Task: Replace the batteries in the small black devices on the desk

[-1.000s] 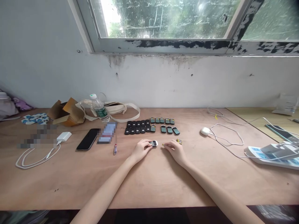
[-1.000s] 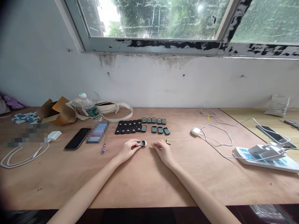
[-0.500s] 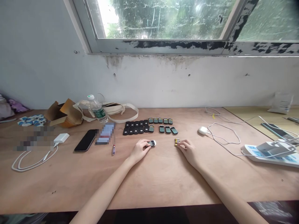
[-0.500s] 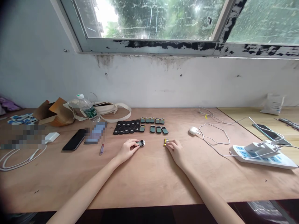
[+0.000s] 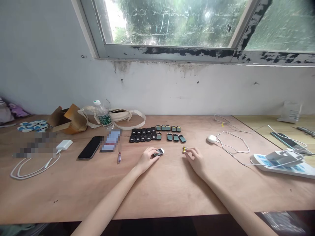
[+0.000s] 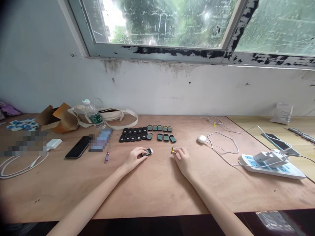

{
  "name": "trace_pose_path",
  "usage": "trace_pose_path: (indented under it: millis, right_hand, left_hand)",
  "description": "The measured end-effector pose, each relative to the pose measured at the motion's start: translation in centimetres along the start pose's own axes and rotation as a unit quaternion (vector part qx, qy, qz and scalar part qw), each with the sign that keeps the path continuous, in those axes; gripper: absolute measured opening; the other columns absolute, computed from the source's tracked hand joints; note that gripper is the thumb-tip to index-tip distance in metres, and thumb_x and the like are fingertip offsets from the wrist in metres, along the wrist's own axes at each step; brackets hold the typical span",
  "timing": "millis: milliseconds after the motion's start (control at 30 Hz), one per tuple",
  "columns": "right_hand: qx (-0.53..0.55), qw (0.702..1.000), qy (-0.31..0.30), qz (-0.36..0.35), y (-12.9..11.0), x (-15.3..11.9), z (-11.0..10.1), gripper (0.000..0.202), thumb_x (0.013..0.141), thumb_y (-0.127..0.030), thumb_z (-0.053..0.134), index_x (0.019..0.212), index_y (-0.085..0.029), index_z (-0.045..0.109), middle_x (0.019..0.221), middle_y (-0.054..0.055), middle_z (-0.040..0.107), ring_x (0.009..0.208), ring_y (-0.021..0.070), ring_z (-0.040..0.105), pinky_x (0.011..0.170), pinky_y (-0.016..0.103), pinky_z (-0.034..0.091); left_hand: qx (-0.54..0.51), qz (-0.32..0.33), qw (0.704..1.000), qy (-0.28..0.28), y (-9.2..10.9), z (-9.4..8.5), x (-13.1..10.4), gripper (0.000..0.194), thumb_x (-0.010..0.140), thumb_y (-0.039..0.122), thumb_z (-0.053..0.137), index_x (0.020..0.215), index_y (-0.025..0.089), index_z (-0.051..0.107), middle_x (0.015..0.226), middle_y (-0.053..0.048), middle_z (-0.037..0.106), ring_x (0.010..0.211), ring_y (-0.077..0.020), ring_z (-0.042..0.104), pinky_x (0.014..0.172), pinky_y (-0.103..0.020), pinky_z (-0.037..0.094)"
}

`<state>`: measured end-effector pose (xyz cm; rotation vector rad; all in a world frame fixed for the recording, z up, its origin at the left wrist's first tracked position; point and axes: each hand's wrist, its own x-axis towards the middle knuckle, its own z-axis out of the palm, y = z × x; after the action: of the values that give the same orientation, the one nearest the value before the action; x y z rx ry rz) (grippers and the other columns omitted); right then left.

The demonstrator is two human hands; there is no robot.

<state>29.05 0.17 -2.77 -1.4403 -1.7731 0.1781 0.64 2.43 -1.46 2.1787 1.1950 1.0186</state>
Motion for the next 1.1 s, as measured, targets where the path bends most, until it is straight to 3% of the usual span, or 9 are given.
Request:
trace_pose_path:
  millis: [100, 233, 300, 367, 467, 567, 767, 1100]
  right_hand:
    - [0.005, 0.998, -0.056, -0.042, -2.3, -0.5, 1.0, 0.019, 0.087, -0.035, 0.050, 0.101, -0.023, 0.058, 0.100, 0.009, 0.060, 0.093, 0.0238, 0.059, 0.081, 0.039, 0.049]
    - [0.039, 0.984, -0.148, -0.094, -6.1, -0.6, 3.0, 0.053, 0.077, -0.033, 0.064, 0.124, -0.021, 0.044, 0.120, 0.012, 0.053, 0.111, 0.0273, 0.051, 0.092, 0.043, 0.045]
    - [0.058, 0.980, -0.165, -0.099, -7.4, -0.4, 4.0, 0.060, 0.074, -0.031, 0.068, 0.126, -0.021, 0.040, 0.124, 0.012, 0.050, 0.116, 0.0278, 0.046, 0.096, 0.044, 0.042]
    - [0.072, 0.979, -0.172, -0.083, -8.0, 0.1, 4.9, 0.054, 0.074, -0.026, 0.066, 0.123, -0.020, 0.042, 0.120, 0.011, 0.051, 0.113, 0.0265, 0.047, 0.094, 0.042, 0.043]
    - [0.082, 0.978, -0.189, -0.047, -7.6, 1.7, 5.6, 0.043, 0.073, -0.025, 0.066, 0.112, -0.020, 0.049, 0.109, 0.009, 0.055, 0.105, 0.0246, 0.051, 0.088, 0.039, 0.045]
    - [0.075, 0.979, -0.188, -0.011, -6.2, 5.1, 6.0, 0.043, 0.068, -0.033, 0.072, 0.103, -0.020, 0.051, 0.102, 0.008, 0.056, 0.101, 0.0241, 0.051, 0.084, 0.038, 0.045]
    - [0.020, 0.986, -0.167, -0.008, -3.6, 11.9, 6.9, 0.043, 0.065, -0.035, 0.074, 0.100, -0.023, 0.051, 0.107, 0.005, 0.059, 0.104, 0.0258, 0.049, 0.088, 0.039, 0.040]
    - [0.000, 0.978, -0.199, -0.061, -3.1, 13.4, 9.0, 0.051, 0.064, -0.039, 0.075, 0.104, -0.021, 0.051, 0.110, 0.008, 0.060, 0.107, 0.0290, 0.049, 0.091, 0.040, 0.037]
  left_hand:
    - [-0.045, -0.010, 0.999, -0.010, 0.6, 0.1, 0.0, 0.021, 0.080, 0.036, 0.064, 0.095, 0.022, 0.066, 0.104, -0.006, 0.067, 0.098, -0.0218, 0.060, 0.087, -0.035, 0.049]
    - [-0.114, -0.043, 0.992, 0.013, 1.6, 0.3, -0.1, 0.029, 0.092, 0.038, 0.043, 0.104, 0.021, 0.064, 0.105, -0.006, 0.067, 0.095, -0.0194, 0.064, 0.086, -0.032, 0.051]
    - [-0.137, -0.050, 0.989, 0.022, 1.8, 0.5, -0.1, 0.032, 0.093, 0.038, 0.039, 0.104, 0.020, 0.063, 0.105, -0.007, 0.068, 0.095, -0.0196, 0.065, 0.085, -0.032, 0.051]
    - [-0.163, -0.057, 0.985, 0.023, 1.7, 0.6, -0.1, 0.032, 0.093, 0.039, 0.040, 0.104, 0.020, 0.063, 0.101, -0.006, 0.070, 0.090, -0.0196, 0.067, 0.082, -0.031, 0.054]
    - [-0.181, -0.077, 0.980, 0.037, 1.4, 0.6, -0.1, 0.033, 0.093, 0.039, 0.039, 0.106, 0.019, 0.062, 0.096, -0.006, 0.070, 0.084, -0.0189, 0.068, 0.077, -0.030, 0.055]
    - [-0.173, -0.106, 0.977, 0.063, 1.1, 0.5, -0.1, 0.033, 0.093, 0.039, 0.039, 0.110, 0.019, 0.059, 0.095, -0.007, 0.070, 0.081, -0.0176, 0.067, 0.073, -0.029, 0.055]
    - [-0.165, -0.156, 0.971, 0.071, 0.9, 0.5, 0.1, 0.027, 0.090, 0.029, 0.040, 0.107, 0.016, 0.057, 0.090, -0.007, 0.070, 0.071, -0.0148, 0.066, 0.067, -0.026, 0.053]
    - [-0.156, -0.152, 0.975, 0.051, 0.7, 0.7, -0.1, 0.024, 0.087, 0.018, 0.040, 0.098, 0.016, 0.061, 0.088, -0.006, 0.070, 0.070, -0.0141, 0.066, 0.067, -0.025, 0.052]
